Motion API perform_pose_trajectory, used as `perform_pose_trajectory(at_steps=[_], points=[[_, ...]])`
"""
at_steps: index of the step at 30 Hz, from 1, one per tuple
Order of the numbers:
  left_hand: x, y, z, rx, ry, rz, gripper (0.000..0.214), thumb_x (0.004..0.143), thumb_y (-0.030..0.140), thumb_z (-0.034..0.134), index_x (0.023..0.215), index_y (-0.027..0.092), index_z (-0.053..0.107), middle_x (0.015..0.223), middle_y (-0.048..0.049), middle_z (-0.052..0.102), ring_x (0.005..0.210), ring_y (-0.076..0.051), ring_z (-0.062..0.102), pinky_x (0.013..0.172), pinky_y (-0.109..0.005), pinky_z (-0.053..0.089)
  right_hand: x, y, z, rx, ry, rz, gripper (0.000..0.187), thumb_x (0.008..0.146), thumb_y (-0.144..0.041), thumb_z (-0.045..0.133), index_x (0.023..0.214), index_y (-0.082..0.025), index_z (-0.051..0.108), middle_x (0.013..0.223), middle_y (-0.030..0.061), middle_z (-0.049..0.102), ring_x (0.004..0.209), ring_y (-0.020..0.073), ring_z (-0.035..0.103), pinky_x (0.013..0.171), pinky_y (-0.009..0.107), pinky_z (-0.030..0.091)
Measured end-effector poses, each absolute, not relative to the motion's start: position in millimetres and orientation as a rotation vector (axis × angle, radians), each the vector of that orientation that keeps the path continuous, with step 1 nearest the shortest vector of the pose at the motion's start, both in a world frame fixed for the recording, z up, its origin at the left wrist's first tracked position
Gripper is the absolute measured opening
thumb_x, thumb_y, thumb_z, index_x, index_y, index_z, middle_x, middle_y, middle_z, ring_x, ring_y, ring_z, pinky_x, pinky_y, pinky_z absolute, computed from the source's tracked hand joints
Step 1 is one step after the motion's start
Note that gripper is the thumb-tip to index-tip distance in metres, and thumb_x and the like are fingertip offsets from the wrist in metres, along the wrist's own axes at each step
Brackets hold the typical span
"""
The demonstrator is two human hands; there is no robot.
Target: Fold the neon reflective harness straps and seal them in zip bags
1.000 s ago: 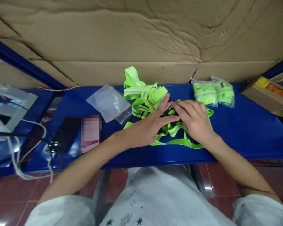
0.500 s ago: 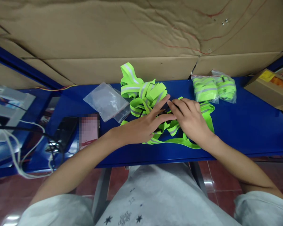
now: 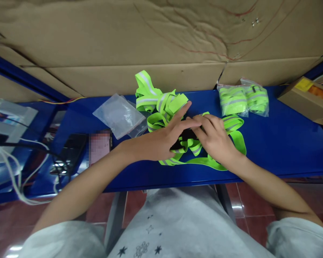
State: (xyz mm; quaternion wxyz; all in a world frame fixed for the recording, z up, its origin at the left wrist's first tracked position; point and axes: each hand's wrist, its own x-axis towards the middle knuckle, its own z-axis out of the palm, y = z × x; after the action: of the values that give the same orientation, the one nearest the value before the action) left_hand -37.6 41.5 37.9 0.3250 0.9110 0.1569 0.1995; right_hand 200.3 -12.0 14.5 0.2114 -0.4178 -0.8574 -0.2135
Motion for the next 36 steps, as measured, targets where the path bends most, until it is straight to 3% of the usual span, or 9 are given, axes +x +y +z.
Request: perform_pose_trajectory(at_steps=[3,11,14,17,21,24,29,33,36], points=[[-38,44,40,2.437,0.468,0.441,0.107,0.082,0.004,0.072,0.164,0.033,0.010,0.176,-0.0143,-0.018,0.163,-0.040,0.014,0.120,-0.054,0.048,201,-12,12,-1.180,-2.361,-0.590,0.034,0.105,-0.012,0.047,0.134,-0.007,0.063,0.128,0.0202,0.067,0.121,0.0313,0.053,0.096,0.044,0.048],[-38,43,39,2.449,0.512,0.434,0.106,0.080,-0.003,0.064,0.165,0.032,0.011,0.178,-0.0103,-0.003,0.165,-0.033,0.007,0.130,-0.049,0.037,205,-10,6,-1.197,-2.332,-0.444,0.042,0.104,-0.010,0.043,0.143,-0.015,0.058,0.133,0.0182,0.064,0.128,0.0298,0.053,0.103,0.045,0.047],[-37,42,41,2.409,0.521,0.426,0.107,0.081,-0.001,0.064,0.166,0.029,0.008,0.176,-0.0121,0.016,0.162,-0.030,0.026,0.129,-0.045,0.039,212,-5,6,-1.212,-2.303,-0.429,0.048,0.103,-0.007,0.042,0.148,-0.016,0.054,0.135,0.0177,0.063,0.129,0.0294,0.053,0.104,0.045,0.046],[-38,40,46,2.380,0.602,0.391,0.108,0.081,-0.002,0.061,0.166,0.034,0.005,0.176,-0.0089,0.022,0.151,-0.028,0.048,0.124,-0.041,0.046,222,1,13,-1.283,-2.273,-0.402,0.051,0.101,-0.007,0.043,0.150,-0.018,0.053,0.135,0.0173,0.064,0.128,0.0302,0.056,0.104,0.046,0.046],[-40,35,54,2.520,0.705,0.366,0.103,0.084,-0.002,0.057,0.167,0.035,0.008,0.170,-0.0069,0.038,0.147,-0.027,0.053,0.120,-0.039,0.050,238,6,31,-1.367,-2.174,-0.027,0.033,0.102,-0.027,0.057,0.134,-0.019,0.065,0.112,0.0113,0.073,0.099,0.0257,0.067,0.084,0.037,0.050],[-38,33,56,2.668,0.657,0.377,0.092,0.090,0.000,0.052,0.167,0.033,0.014,0.161,-0.0082,0.050,0.140,-0.024,0.059,0.116,-0.040,0.052,240,4,42,-1.375,-2.068,0.447,0.030,0.102,-0.047,0.060,0.104,-0.019,0.069,0.074,0.0007,0.066,0.064,0.0159,0.058,0.060,0.028,0.042],[-30,30,57,2.823,0.579,0.465,0.086,0.094,-0.003,0.040,0.167,0.033,0.013,0.151,-0.0083,0.059,0.136,-0.023,0.061,0.115,-0.042,0.051,232,2,45,-1.244,-2.079,0.866,0.034,0.099,-0.052,0.063,0.093,-0.020,0.072,0.079,0.0005,0.070,0.073,0.0169,0.061,0.064,0.027,0.045],[-27,29,58,2.893,0.559,0.399,0.093,0.091,-0.006,0.038,0.168,0.034,0.004,0.155,-0.0097,0.055,0.140,-0.024,0.057,0.118,-0.045,0.048,233,3,45,-1.210,-2.046,0.971,0.036,0.097,-0.054,0.064,0.095,-0.020,0.075,0.080,0.0006,0.072,0.074,0.0174,0.062,0.064,0.027,0.046],[-25,30,64,2.878,0.580,0.407,0.088,0.094,-0.003,0.037,0.167,0.035,0.009,0.154,-0.0084,0.056,0.138,-0.024,0.059,0.117,-0.045,0.049,238,3,49,-1.218,-2.037,0.981,0.037,0.096,-0.055,0.065,0.092,-0.019,0.076,0.076,-0.0003,0.070,0.068,0.0150,0.059,0.061,0.025,0.043]])
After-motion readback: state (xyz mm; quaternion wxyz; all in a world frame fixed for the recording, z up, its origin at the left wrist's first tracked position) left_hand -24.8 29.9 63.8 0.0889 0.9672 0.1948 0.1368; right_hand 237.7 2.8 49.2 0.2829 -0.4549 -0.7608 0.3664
